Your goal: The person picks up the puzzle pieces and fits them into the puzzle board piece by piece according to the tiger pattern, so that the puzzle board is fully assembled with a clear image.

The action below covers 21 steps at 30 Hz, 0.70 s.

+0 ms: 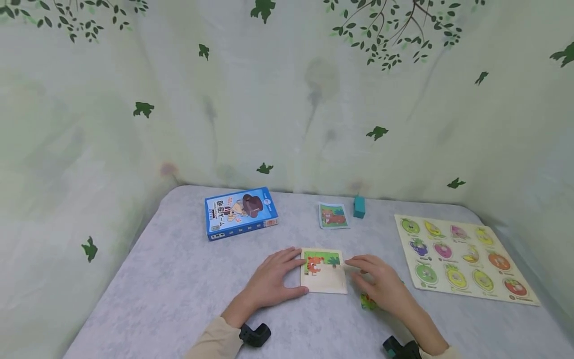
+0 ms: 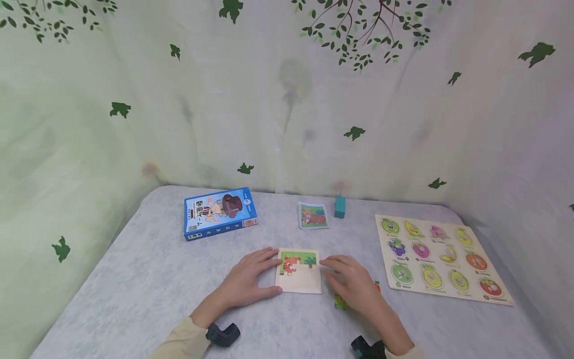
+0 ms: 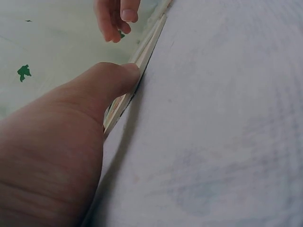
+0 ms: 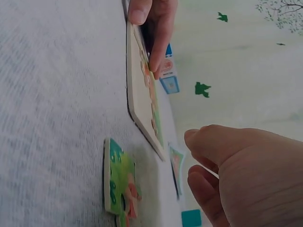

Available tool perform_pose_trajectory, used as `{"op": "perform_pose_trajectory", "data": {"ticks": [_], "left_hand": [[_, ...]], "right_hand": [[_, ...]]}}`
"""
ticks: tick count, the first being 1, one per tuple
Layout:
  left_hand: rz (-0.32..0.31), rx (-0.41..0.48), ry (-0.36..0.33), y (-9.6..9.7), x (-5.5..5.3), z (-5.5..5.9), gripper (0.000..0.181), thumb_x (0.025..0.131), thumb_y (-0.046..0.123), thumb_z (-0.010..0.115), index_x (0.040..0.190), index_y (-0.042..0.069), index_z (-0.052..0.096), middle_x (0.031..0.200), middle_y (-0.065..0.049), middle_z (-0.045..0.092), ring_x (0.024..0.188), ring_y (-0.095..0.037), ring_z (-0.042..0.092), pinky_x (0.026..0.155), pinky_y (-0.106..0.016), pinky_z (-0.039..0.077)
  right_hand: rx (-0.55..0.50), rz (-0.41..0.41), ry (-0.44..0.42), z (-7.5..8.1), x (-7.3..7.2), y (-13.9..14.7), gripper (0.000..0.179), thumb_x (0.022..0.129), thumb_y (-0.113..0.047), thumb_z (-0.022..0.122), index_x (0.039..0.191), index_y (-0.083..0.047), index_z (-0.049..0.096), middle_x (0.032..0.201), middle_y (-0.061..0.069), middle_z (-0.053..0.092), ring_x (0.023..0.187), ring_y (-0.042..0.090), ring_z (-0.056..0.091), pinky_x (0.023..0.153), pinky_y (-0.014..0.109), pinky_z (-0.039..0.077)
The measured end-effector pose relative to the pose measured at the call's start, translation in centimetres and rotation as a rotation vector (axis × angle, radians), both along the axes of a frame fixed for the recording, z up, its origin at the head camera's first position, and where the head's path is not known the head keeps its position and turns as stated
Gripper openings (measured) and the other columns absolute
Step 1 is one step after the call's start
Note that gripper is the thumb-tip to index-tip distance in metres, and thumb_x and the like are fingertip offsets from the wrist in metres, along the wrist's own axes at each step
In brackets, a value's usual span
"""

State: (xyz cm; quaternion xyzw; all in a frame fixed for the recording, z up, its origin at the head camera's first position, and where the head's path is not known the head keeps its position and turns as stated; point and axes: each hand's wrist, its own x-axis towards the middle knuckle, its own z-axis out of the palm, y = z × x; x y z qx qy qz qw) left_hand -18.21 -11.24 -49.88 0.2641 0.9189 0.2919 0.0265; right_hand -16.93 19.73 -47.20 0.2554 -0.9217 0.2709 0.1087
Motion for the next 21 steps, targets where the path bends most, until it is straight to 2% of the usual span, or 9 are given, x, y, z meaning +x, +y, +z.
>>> {"op": "perform_pose_trajectory", "data": {"ticks": [5,11,14,18,21], "left_hand": [[0.002,-0.026,-0.012,0.2,-0.1,-0.2,0.07,0.09,0.064,0.069,0.147,0.024,0.059,0.164,0.003,0.041,0.154,-0.024,0.033,0.123,-0.055,0.03],[0.023,-0.029,0.01,-0.1,0.0,-0.3,0.069,0.088,0.063,0.071,0.145,0.024,0.061,0.162,0.003,0.043,0.153,-0.024,0.034,0.123,-0.055,0.031],[0.019,-0.012,0.012,0.0,0.0,-0.4,0.069,0.088,0.063,0.071,0.145,0.024,0.061,0.162,0.003,0.044,0.153,-0.024,0.034,0.123,-0.054,0.031],[0.019,-0.006,0.017,0.2,0.1,-0.5,0.069,0.088,0.063,0.071,0.144,0.023,0.062,0.162,0.003,0.045,0.153,-0.025,0.036,0.122,-0.055,0.032],[0.02,-0.006,0.026,0.3,0.0,-0.4,0.068,0.088,0.062,0.072,0.144,0.023,0.062,0.161,0.002,0.045,0.152,-0.026,0.036,0.122,-0.056,0.032]], "right_hand": [[0.014,-0.019,0.0,-0.1,-0.3,1.4,0.036,0.086,-0.005,0.083,0.119,-0.015,0.077,0.118,0.0,0.072,0.108,0.02,0.068,0.079,0.027,0.062],[0.033,-0.037,-0.01,-0.2,-0.4,2.5,0.036,0.088,-0.01,0.083,0.123,-0.016,0.076,0.121,0.0,0.072,0.109,0.02,0.067,0.078,0.027,0.061],[0.051,-0.063,-0.012,-0.1,-0.3,3.3,0.038,0.086,-0.013,0.084,0.123,-0.017,0.075,0.12,-0.001,0.072,0.104,0.015,0.067,0.077,0.027,0.06],[0.05,-0.065,-0.041,0.0,-0.3,4.4,0.041,0.086,-0.015,0.085,0.125,-0.017,0.074,0.12,-0.002,0.072,0.087,0.009,0.061,0.07,0.023,0.055],[0.047,-0.067,-0.078,0.1,-0.5,5.0,0.042,0.087,-0.017,0.084,0.128,-0.017,0.073,0.121,-0.002,0.072,0.085,0.007,0.06,0.07,0.024,0.056]]}}
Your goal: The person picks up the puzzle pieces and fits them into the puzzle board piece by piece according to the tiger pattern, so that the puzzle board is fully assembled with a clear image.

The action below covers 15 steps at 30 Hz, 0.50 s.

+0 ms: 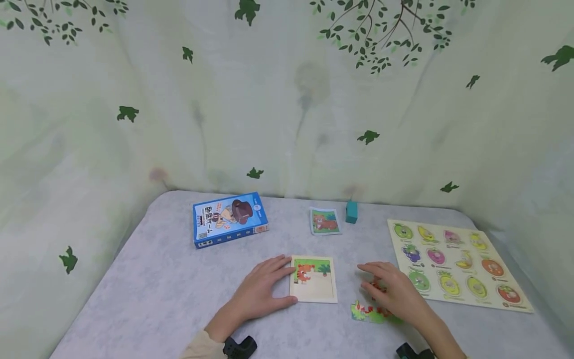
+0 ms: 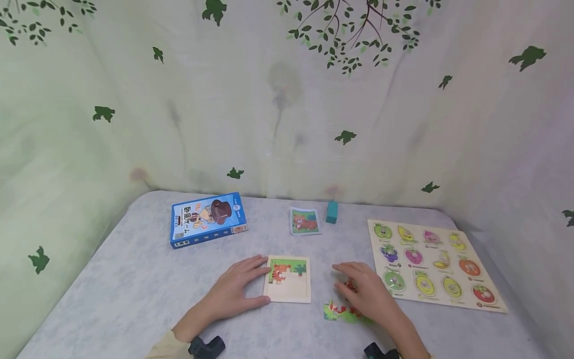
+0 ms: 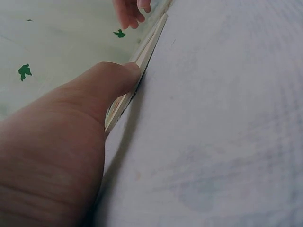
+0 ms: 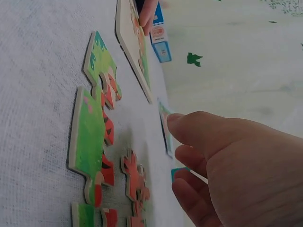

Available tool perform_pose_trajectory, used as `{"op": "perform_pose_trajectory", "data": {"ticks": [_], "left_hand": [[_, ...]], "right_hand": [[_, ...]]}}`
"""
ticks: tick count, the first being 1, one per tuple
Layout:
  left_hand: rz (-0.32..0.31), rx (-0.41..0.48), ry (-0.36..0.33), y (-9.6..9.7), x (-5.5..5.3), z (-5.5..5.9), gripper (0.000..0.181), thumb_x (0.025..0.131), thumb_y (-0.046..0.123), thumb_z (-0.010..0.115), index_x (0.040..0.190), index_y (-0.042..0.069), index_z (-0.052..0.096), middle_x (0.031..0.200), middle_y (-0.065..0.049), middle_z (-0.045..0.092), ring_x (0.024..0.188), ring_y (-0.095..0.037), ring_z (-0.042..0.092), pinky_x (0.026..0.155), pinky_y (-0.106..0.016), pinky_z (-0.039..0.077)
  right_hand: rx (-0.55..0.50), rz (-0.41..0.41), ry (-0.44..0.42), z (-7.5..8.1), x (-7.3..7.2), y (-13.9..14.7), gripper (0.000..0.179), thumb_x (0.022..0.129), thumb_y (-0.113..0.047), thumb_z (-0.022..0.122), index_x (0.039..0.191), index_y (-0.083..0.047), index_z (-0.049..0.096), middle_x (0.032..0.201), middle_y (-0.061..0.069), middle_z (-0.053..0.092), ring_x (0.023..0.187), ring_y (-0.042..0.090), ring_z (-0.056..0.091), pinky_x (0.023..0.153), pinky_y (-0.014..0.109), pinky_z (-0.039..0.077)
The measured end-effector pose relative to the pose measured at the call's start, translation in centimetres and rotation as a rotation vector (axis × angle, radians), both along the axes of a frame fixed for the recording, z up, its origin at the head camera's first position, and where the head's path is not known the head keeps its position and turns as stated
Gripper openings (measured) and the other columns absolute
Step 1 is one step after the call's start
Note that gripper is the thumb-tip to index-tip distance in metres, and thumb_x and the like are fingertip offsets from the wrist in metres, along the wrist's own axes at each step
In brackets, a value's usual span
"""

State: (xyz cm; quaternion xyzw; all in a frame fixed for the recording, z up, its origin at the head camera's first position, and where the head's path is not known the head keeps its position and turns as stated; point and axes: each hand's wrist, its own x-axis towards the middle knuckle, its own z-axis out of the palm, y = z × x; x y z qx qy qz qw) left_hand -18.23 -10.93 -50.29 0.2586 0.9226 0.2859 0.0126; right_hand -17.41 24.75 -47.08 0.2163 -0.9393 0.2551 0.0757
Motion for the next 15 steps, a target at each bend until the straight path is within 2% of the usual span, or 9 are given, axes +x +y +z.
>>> {"op": "perform_pose_trajectory", "data": {"ticks": [6,15], "left_hand": [[-0.003,-0.003,0.0,-0.1,0.2,0.1,0.068,0.089,0.062,0.071,0.145,0.024,0.061,0.162,0.001,0.045,0.153,-0.026,0.036,0.122,-0.057,0.031],[-0.002,0.016,-0.005,0.0,0.0,0.3,0.07,0.088,0.057,0.075,0.146,0.02,0.06,0.161,-0.002,0.045,0.152,-0.028,0.037,0.123,-0.058,0.03]], "right_hand": [[0.009,-0.032,-0.064,-0.1,0.4,0.5,0.045,0.088,-0.021,0.084,0.131,-0.017,0.071,0.123,-0.002,0.072,0.096,0.011,0.066,0.08,0.03,0.061],[0.004,-0.075,-0.046,-0.9,1.4,1.2,0.046,0.089,-0.025,0.083,0.131,-0.013,0.071,0.124,0.0,0.072,0.113,0.023,0.067,0.094,0.047,0.058]]}}
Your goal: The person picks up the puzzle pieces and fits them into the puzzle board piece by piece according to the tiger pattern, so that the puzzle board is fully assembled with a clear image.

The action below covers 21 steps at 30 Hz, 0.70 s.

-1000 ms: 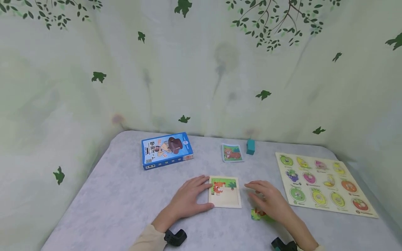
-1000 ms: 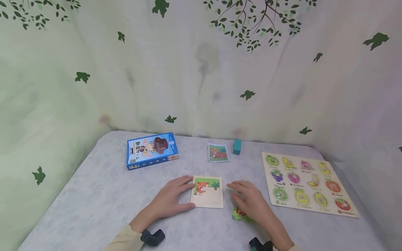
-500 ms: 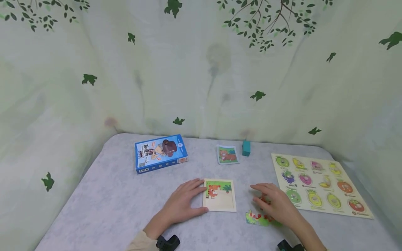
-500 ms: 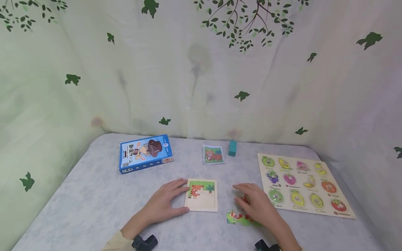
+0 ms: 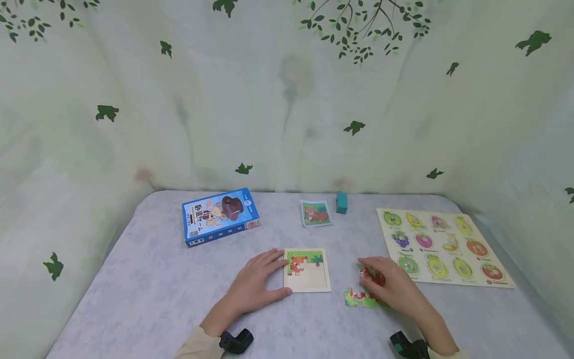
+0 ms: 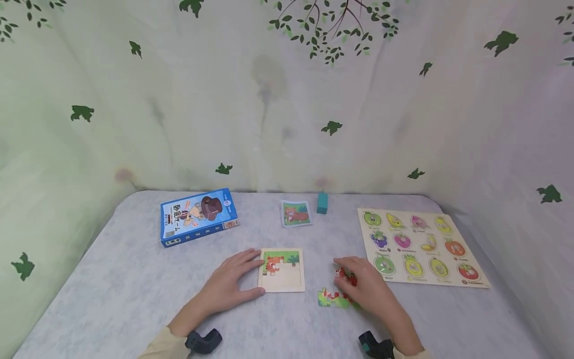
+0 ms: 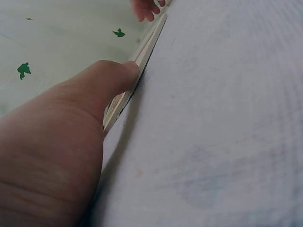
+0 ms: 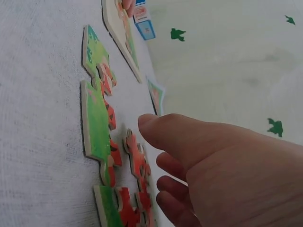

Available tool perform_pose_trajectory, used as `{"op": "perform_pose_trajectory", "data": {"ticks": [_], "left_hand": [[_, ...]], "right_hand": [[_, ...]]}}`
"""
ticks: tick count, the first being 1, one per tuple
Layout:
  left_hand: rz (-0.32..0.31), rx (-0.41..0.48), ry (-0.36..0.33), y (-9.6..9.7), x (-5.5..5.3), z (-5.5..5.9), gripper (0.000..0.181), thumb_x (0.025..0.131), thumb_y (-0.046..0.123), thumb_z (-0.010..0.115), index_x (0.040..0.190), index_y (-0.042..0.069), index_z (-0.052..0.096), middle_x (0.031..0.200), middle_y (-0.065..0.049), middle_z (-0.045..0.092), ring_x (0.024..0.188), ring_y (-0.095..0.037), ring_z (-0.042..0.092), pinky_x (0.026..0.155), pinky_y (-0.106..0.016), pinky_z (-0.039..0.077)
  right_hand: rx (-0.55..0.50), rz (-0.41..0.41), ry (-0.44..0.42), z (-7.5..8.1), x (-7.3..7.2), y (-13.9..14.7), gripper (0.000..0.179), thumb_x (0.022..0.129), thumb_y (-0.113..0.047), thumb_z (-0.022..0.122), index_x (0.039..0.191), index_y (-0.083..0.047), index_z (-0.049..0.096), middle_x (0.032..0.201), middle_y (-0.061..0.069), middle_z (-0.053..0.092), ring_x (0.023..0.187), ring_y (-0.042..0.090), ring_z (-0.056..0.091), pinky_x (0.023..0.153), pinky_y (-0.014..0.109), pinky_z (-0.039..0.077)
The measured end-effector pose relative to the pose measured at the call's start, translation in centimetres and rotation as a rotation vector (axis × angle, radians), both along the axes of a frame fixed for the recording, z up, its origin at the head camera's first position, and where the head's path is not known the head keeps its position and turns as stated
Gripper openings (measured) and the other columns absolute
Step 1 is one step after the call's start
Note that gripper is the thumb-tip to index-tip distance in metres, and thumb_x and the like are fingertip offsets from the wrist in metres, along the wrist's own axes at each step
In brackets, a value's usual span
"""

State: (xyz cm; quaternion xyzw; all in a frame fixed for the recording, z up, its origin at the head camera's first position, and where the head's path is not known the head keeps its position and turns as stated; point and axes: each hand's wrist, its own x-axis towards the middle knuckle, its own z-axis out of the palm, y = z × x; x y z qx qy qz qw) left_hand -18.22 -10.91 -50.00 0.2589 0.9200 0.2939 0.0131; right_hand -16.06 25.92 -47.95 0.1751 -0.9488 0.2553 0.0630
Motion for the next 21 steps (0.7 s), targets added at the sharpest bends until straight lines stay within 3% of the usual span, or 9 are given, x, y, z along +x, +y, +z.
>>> {"op": "perform_pose_trajectory", "data": {"ticks": [14,21], "left_hand": [[-0.002,-0.002,-0.033,-0.2,-0.6,-0.2,0.071,0.088,0.06,0.074,0.146,0.023,0.06,0.163,0.003,0.043,0.153,-0.025,0.034,0.124,-0.056,0.029],[-0.001,0.004,-0.027,-0.1,0.0,-0.3,0.07,0.088,0.06,0.074,0.146,0.022,0.061,0.162,0.001,0.045,0.153,-0.026,0.035,0.123,-0.057,0.03]], "right_hand": [[0.05,-0.043,-0.017,-0.7,0.6,0.3,0.045,0.088,-0.025,0.084,0.13,-0.014,0.071,0.124,0.003,0.072,0.115,0.027,0.065,0.096,0.05,0.056],[0.121,-0.005,0.138,-1.6,1.4,0.2,0.036,0.087,-0.023,0.085,0.121,-0.016,0.076,0.121,-0.002,0.07,0.106,0.016,0.063,0.085,0.039,0.059]]}}
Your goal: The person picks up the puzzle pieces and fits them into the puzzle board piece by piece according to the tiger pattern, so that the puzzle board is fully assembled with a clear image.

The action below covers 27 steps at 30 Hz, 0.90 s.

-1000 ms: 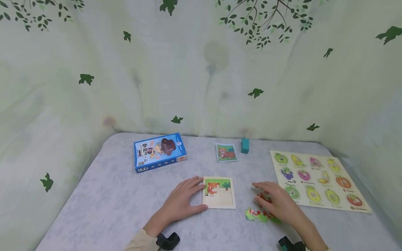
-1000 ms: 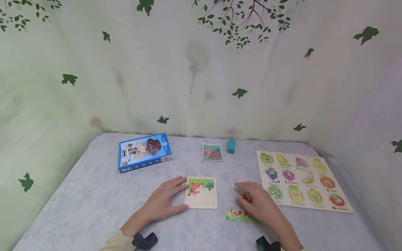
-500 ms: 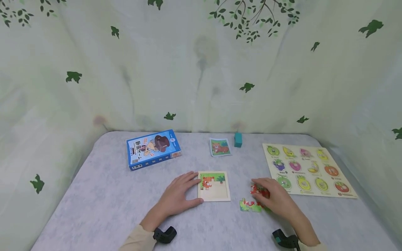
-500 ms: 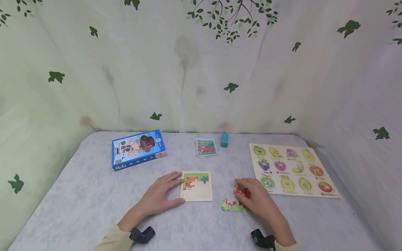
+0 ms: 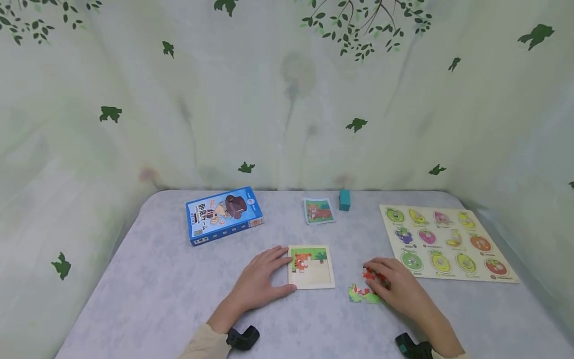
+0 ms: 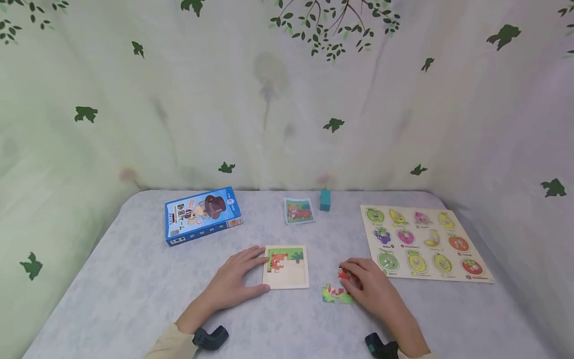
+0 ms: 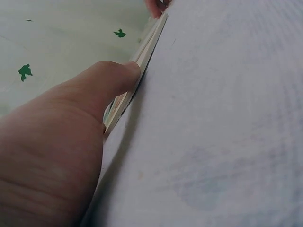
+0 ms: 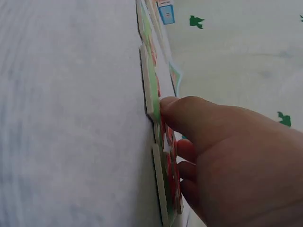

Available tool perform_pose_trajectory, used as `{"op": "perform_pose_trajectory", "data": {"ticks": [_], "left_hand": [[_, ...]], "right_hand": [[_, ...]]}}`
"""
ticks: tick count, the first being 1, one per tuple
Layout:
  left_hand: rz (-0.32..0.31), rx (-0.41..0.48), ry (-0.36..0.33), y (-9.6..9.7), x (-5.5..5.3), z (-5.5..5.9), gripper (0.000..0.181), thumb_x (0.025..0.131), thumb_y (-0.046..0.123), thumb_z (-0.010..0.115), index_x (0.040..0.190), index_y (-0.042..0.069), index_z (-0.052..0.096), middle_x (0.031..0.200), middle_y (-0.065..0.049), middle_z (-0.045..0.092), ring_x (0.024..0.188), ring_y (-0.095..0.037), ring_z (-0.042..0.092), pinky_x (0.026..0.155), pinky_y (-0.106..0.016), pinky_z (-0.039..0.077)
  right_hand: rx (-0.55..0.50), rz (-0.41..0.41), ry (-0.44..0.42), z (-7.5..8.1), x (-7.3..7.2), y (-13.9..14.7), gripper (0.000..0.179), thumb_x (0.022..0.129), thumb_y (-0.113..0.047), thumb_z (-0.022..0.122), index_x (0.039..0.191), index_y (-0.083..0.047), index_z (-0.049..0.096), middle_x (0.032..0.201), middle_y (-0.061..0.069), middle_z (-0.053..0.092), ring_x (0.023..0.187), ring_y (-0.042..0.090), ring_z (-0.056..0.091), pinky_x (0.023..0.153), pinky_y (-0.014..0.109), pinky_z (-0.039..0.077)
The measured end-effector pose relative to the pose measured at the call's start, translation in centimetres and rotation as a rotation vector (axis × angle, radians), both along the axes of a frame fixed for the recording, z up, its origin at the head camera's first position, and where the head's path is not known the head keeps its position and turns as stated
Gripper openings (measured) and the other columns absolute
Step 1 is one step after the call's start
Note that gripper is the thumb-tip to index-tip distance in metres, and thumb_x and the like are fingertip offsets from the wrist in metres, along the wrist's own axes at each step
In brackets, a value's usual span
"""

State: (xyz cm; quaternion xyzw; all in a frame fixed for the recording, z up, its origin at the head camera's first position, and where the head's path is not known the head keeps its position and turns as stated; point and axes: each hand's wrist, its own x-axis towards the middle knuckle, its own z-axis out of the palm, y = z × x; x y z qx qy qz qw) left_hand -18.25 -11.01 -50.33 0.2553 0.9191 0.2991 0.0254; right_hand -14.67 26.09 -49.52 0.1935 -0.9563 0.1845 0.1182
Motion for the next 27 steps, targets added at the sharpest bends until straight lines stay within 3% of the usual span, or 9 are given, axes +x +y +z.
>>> {"op": "perform_pose_trajectory", "data": {"ticks": [4,9,16,27], "left_hand": [[0.004,0.003,-0.015,0.0,1.1,0.0,0.069,0.088,0.057,0.075,0.145,0.02,0.062,0.161,0.0,0.046,0.153,-0.027,0.035,0.123,-0.058,0.029],[-0.01,0.002,-0.01,0.1,1.6,0.0,0.07,0.088,0.058,0.075,0.145,0.02,0.061,0.161,-0.001,0.045,0.153,-0.027,0.035,0.123,-0.057,0.03],[-0.028,-0.01,0.023,0.0,0.9,0.0,0.068,0.089,0.057,0.074,0.144,0.019,0.062,0.16,-0.002,0.047,0.152,-0.029,0.036,0.122,-0.058,0.031],[-0.026,-0.016,0.037,0.0,-0.3,0.3,0.071,0.09,0.058,0.072,0.147,0.019,0.059,0.162,-0.003,0.044,0.153,-0.029,0.035,0.123,-0.058,0.03]], "right_hand": [[0.073,0.036,0.036,-0.6,0.8,0.0,0.037,0.088,-0.026,0.083,0.122,-0.014,0.076,0.122,-0.001,0.069,0.109,0.016,0.063,0.088,0.039,0.06],[0.085,0.012,0.034,-1.1,1.6,0.1,0.038,0.088,-0.027,0.084,0.123,-0.014,0.076,0.123,-0.001,0.068,0.112,0.017,0.063,0.09,0.04,0.06],[0.035,0.023,0.049,-1.5,1.4,-0.1,0.04,0.089,-0.029,0.082,0.126,-0.017,0.074,0.129,0.001,0.067,0.115,0.018,0.062,0.092,0.043,0.06],[-0.047,0.069,0.148,-1.3,-0.8,0.3,0.043,0.083,-0.024,0.088,0.123,-0.012,0.075,0.124,0.003,0.07,0.111,0.02,0.064,0.088,0.043,0.06]]}}
